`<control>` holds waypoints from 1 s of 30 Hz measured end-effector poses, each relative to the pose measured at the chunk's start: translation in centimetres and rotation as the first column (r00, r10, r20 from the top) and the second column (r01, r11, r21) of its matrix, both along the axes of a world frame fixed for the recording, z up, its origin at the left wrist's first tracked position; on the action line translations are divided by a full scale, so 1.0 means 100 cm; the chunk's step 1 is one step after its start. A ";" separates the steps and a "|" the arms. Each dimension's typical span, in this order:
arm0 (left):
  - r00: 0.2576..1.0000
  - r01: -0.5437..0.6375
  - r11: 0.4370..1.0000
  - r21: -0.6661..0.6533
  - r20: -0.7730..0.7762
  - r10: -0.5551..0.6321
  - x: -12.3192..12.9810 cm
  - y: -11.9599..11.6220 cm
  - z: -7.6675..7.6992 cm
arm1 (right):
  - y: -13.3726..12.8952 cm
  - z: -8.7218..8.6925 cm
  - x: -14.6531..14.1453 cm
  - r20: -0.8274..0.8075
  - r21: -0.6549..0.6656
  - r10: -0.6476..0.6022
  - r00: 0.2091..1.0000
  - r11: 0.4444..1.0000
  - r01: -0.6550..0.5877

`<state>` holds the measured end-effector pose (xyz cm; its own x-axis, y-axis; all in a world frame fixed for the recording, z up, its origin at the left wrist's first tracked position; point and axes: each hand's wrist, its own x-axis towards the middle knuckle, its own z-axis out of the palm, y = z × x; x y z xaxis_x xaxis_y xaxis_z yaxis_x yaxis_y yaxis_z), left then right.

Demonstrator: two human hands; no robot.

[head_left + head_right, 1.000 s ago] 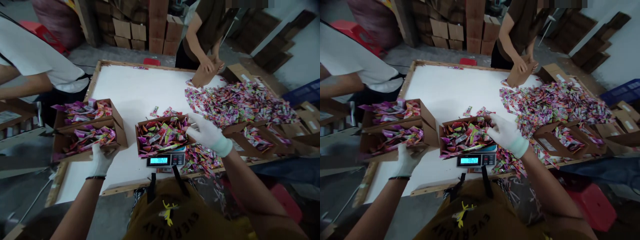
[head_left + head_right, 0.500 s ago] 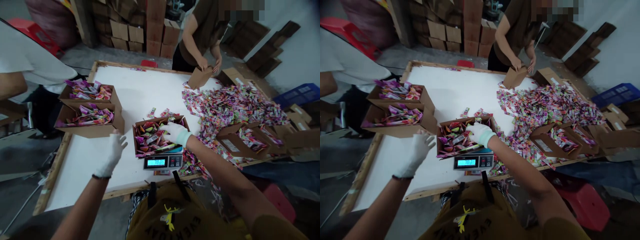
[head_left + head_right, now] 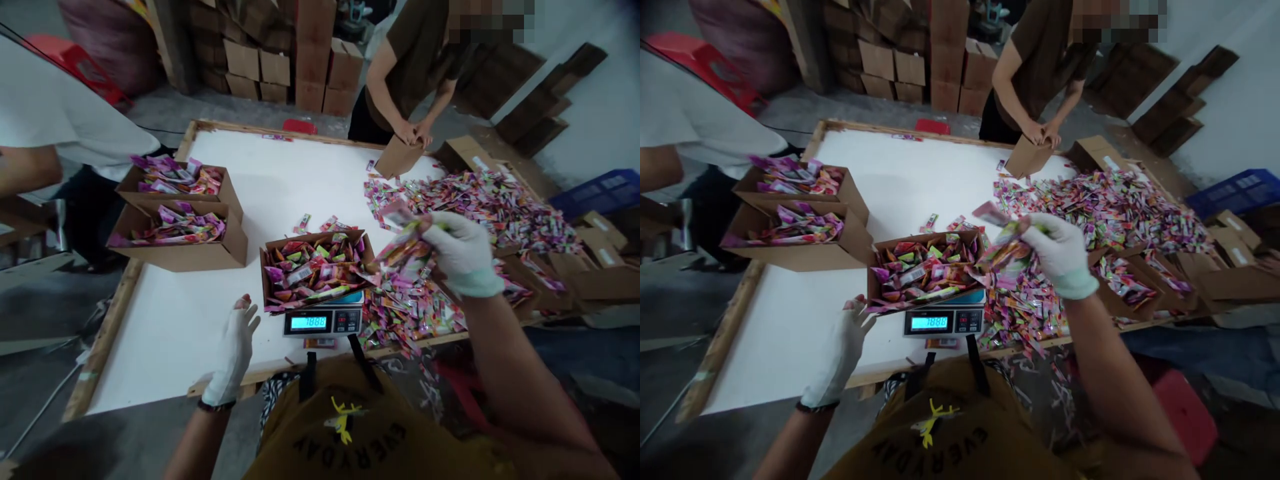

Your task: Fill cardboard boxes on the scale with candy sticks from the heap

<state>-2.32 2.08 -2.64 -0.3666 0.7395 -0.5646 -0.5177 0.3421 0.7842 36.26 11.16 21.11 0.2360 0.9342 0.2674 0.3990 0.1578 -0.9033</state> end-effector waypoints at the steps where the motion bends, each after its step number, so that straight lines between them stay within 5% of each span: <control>1: 1.000 -0.001 1.000 -0.013 0.002 0.001 0.000 -0.002 -0.004 | -0.005 0.003 0.013 -0.040 0.033 -0.064 0.997 0.997 0.065; 5: 1.000 0.006 0.999 -0.052 0.014 -0.005 0.003 -0.007 -0.009 | -0.020 0.009 0.055 -0.061 0.137 -0.217 0.974 0.965 0.223; 9: 1.000 0.007 0.997 -0.079 0.001 -0.007 0.009 -0.003 -0.002 | -0.026 0.010 0.063 -0.025 0.195 -0.238 0.971 0.952 0.238; 14: 1.000 0.002 0.997 -0.075 -0.001 -0.002 0.015 0.000 0.006 | -0.018 0.010 0.017 -0.107 0.220 -0.143 0.984 0.962 0.164; 20: 1.000 -0.006 0.996 -0.087 0.026 0.008 0.013 -0.008 -0.005 | 0.001 0.000 -0.056 -0.133 0.139 0.110 0.985 0.986 -0.091; 30: 0.995 -0.075 0.982 -0.175 0.050 0.085 0.004 -0.020 -0.003 | 0.015 -0.007 -0.045 -0.161 0.209 0.090 0.983 0.976 -0.055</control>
